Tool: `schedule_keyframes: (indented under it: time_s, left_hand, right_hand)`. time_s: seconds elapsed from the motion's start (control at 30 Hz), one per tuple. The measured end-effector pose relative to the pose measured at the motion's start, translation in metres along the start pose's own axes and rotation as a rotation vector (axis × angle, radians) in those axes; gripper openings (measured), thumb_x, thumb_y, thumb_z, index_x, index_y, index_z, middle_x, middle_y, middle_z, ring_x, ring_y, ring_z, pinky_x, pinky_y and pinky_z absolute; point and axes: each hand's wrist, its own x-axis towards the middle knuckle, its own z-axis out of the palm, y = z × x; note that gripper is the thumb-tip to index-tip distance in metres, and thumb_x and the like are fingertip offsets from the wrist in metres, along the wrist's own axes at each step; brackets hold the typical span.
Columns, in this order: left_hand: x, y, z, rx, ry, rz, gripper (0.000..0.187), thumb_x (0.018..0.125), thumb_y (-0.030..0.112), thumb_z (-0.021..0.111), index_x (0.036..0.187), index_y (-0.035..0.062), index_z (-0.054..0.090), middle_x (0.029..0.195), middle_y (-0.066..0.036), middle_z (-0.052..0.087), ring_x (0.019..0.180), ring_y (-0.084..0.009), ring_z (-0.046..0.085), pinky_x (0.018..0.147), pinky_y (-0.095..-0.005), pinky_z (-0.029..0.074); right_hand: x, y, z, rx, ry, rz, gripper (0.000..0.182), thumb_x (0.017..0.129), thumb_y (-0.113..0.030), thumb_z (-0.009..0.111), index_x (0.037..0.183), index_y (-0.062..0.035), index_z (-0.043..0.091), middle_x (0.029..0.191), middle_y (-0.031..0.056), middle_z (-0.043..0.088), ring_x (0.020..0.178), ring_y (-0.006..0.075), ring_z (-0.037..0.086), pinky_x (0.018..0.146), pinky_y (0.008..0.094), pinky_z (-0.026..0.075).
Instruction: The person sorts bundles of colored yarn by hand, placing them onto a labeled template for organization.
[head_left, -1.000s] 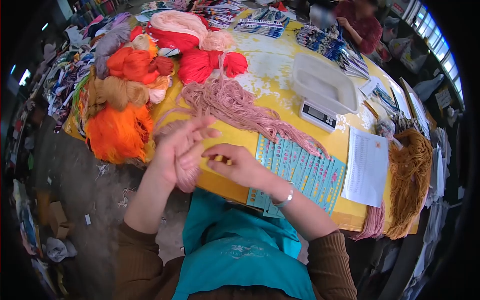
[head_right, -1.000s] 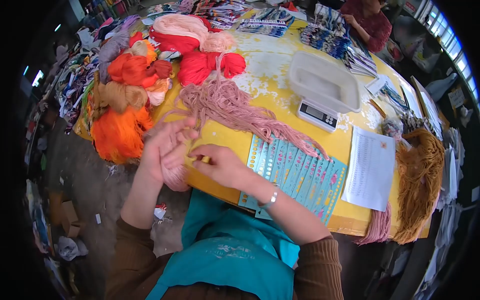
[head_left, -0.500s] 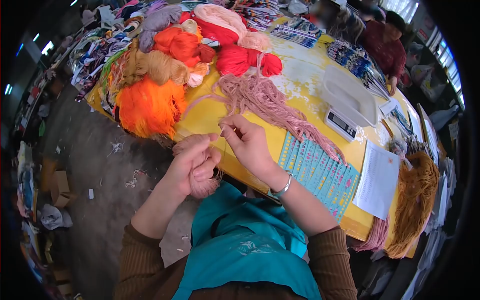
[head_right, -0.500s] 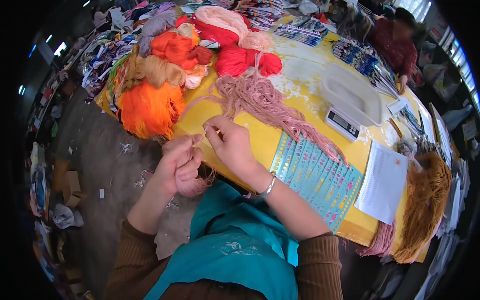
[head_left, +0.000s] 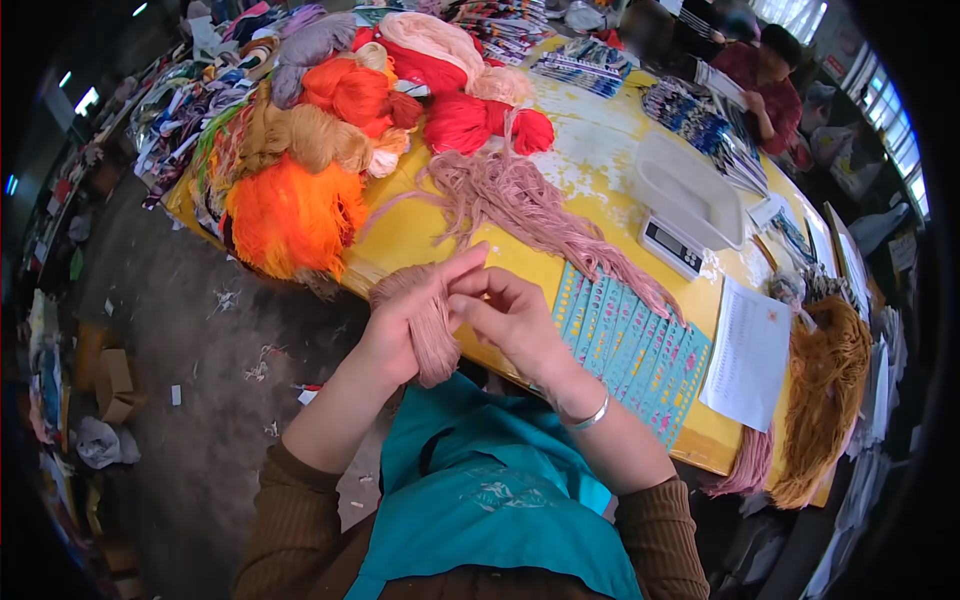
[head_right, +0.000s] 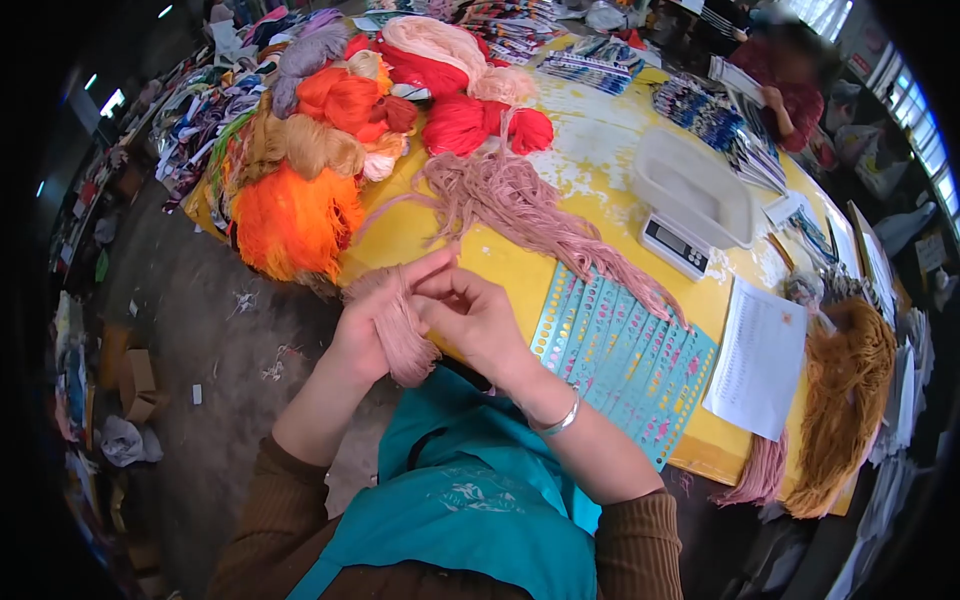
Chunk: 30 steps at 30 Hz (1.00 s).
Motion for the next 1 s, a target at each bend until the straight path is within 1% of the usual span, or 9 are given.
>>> schedule_keyframes:
  time_s: [0.07, 0.13, 0.23, 0.37, 0.6, 0.77, 0.9, 0.97, 1.0]
  left_hand:
    - [0.003, -0.004, 0.007, 0.126, -0.050, -0.024, 0.064, 0.096, 0.033, 0.045, 0.147, -0.0032, 0.028, 0.145, -0.017, 0.041, 0.130, -0.0199, 0.042, 0.109, -0.0334, 0.030]
    - [0.004, -0.009, 0.011, 0.141, -0.056, -0.014, 0.059, 0.097, 0.029, 0.046, 0.144, -0.0032, 0.034, 0.142, -0.017, 0.044, 0.129, -0.0201, 0.044, 0.108, -0.0333, 0.032]
    - [0.001, -0.006, 0.003, 0.287, 0.008, 0.009, 0.047, 0.096, 0.020, 0.049, 0.136, -0.0031, 0.044, 0.138, -0.016, 0.048, 0.125, -0.0196, 0.047, 0.106, -0.0328, 0.034]
    - [0.001, -0.005, 0.013, 0.502, 0.113, 0.097, 0.030, 0.093, 0.007, 0.054, 0.122, -0.0025, 0.054, 0.135, -0.015, 0.050, 0.119, -0.0165, 0.050, 0.100, -0.0305, 0.039]
    - [0.003, -0.010, 0.017, 0.402, 0.182, 0.051, 0.036, 0.092, 0.003, 0.054, 0.127, -0.0033, 0.052, 0.126, -0.012, 0.056, 0.111, -0.0134, 0.053, 0.093, -0.0270, 0.042]
    - [0.006, -0.008, 0.005, 0.196, 0.051, -0.049, 0.045, 0.089, 0.003, 0.054, 0.134, -0.0029, 0.047, 0.103, -0.006, 0.058, 0.094, -0.0121, 0.054, 0.087, -0.0254, 0.044]
    - [0.008, -0.006, -0.007, 0.098, 0.034, -0.035, 0.048, 0.089, 0.004, 0.053, 0.136, -0.0030, 0.045, 0.100, -0.006, 0.059, 0.092, -0.0133, 0.056, 0.086, -0.0258, 0.044]
    - [0.007, 0.000, -0.007, 0.157, 0.016, -0.038, 0.048, 0.090, 0.003, 0.054, 0.136, -0.0035, 0.044, 0.098, -0.005, 0.058, 0.090, -0.0120, 0.056, 0.086, -0.0251, 0.045]
    - [0.006, 0.000, -0.002, 0.155, 0.016, -0.038, 0.048, 0.090, 0.003, 0.054, 0.136, -0.0035, 0.044, 0.098, -0.005, 0.058, 0.090, -0.0120, 0.056, 0.086, -0.0251, 0.045]
  right_hand:
    - [-0.004, 0.012, -0.002, 0.023, 0.047, 0.017, 0.014, 0.087, -0.003, 0.065, 0.100, 0.0038, 0.063, 0.088, 0.0034, 0.064, 0.080, 0.0088, 0.059, 0.072, 0.0233, 0.049]
    - [-0.007, 0.018, -0.003, 0.040, 0.101, 0.001, 0.010, 0.088, -0.006, 0.065, 0.097, -0.0009, 0.065, 0.082, 0.0010, 0.064, 0.059, 0.0054, 0.052, 0.050, 0.0179, 0.036]
    - [-0.012, 0.013, -0.018, 0.225, 0.178, 0.098, 0.009, 0.085, -0.001, 0.066, 0.094, -0.0007, 0.065, 0.079, 0.0004, 0.063, 0.063, 0.0046, 0.052, 0.057, 0.0192, 0.042]
    - [-0.014, 0.015, -0.019, 0.171, 0.219, 0.014, 0.006, 0.085, -0.001, 0.066, 0.091, -0.0025, 0.066, 0.073, -0.0017, 0.061, 0.058, 0.0032, 0.048, 0.053, 0.0185, 0.038]
    - [-0.014, 0.017, -0.024, 0.161, 0.242, -0.028, 0.003, 0.085, -0.001, 0.066, 0.087, -0.0033, 0.064, 0.073, -0.0006, 0.061, 0.057, 0.0041, 0.048, 0.051, 0.0186, 0.036]
    - [-0.013, 0.014, -0.033, 0.613, 0.165, 0.146, 0.010, 0.085, -0.001, 0.064, 0.093, -0.0037, 0.059, 0.077, 0.0060, 0.065, 0.049, 0.0076, 0.047, 0.041, 0.0201, 0.029]
    - [-0.009, 0.010, -0.034, 0.498, 0.064, 0.177, 0.011, 0.087, -0.003, 0.062, 0.098, -0.0019, 0.058, 0.081, 0.0082, 0.067, 0.047, 0.0073, 0.048, 0.040, 0.0191, 0.031]
    - [-0.010, -0.001, -0.026, 0.174, 0.087, 0.175, 0.008, 0.090, -0.005, 0.060, 0.097, -0.0004, 0.058, 0.082, 0.0088, 0.068, 0.050, 0.0066, 0.052, 0.042, 0.0178, 0.035]
    - [-0.009, -0.001, -0.024, 0.173, 0.088, 0.176, 0.008, 0.090, -0.005, 0.060, 0.097, -0.0004, 0.058, 0.082, 0.0088, 0.068, 0.050, 0.0066, 0.052, 0.042, 0.0178, 0.035]
